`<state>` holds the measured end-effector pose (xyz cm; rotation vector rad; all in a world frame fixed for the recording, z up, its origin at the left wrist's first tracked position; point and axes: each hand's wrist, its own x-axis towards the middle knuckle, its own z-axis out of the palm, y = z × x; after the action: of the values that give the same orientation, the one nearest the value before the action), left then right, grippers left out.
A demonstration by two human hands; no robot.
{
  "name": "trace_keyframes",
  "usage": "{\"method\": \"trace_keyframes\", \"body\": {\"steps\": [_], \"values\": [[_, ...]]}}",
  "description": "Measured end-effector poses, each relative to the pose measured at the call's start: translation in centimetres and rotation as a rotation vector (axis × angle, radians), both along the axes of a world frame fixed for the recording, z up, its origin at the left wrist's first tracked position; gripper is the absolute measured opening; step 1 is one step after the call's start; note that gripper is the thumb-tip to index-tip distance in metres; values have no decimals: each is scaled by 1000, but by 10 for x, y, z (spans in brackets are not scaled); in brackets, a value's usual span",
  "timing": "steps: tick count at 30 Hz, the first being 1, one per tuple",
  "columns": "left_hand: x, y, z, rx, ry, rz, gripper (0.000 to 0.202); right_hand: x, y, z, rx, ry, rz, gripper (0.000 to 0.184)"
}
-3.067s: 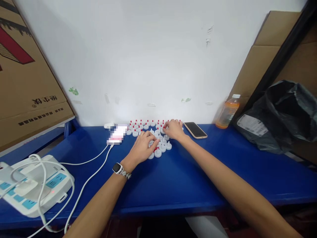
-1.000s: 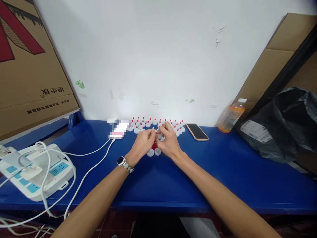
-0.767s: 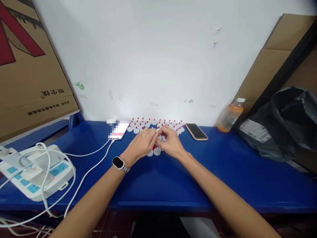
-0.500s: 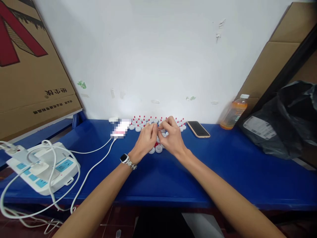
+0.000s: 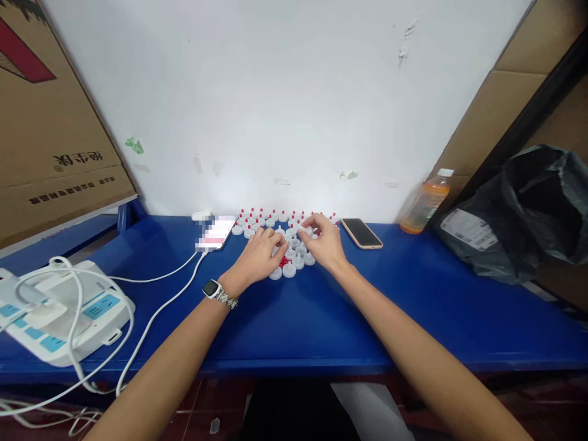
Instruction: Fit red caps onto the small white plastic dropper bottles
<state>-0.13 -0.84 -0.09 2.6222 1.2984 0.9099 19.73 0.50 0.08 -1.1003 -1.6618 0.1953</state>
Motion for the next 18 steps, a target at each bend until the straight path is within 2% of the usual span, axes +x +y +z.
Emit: {"method": "trace_keyframes", "body": {"steps": [4,7,9,14,18], "values": [[1,-2,-3,-17,81,-12,28,9,9,-2,-2,-9,-119,9],[-3,0,-2,-37,36,-14,31,18,22,-2,-89,-99,-95,10],[-5,1,-1,-37,-8,-7,31,19,33,-3,-130,-221,-78,10],[-5,1,-1,-53,-42,-11,27,10,59,-1,-152,-606,-167,13],[-4,-1,-2,-62,-47,-7,27,5,69,2,-235,-767,-191,13]]}}
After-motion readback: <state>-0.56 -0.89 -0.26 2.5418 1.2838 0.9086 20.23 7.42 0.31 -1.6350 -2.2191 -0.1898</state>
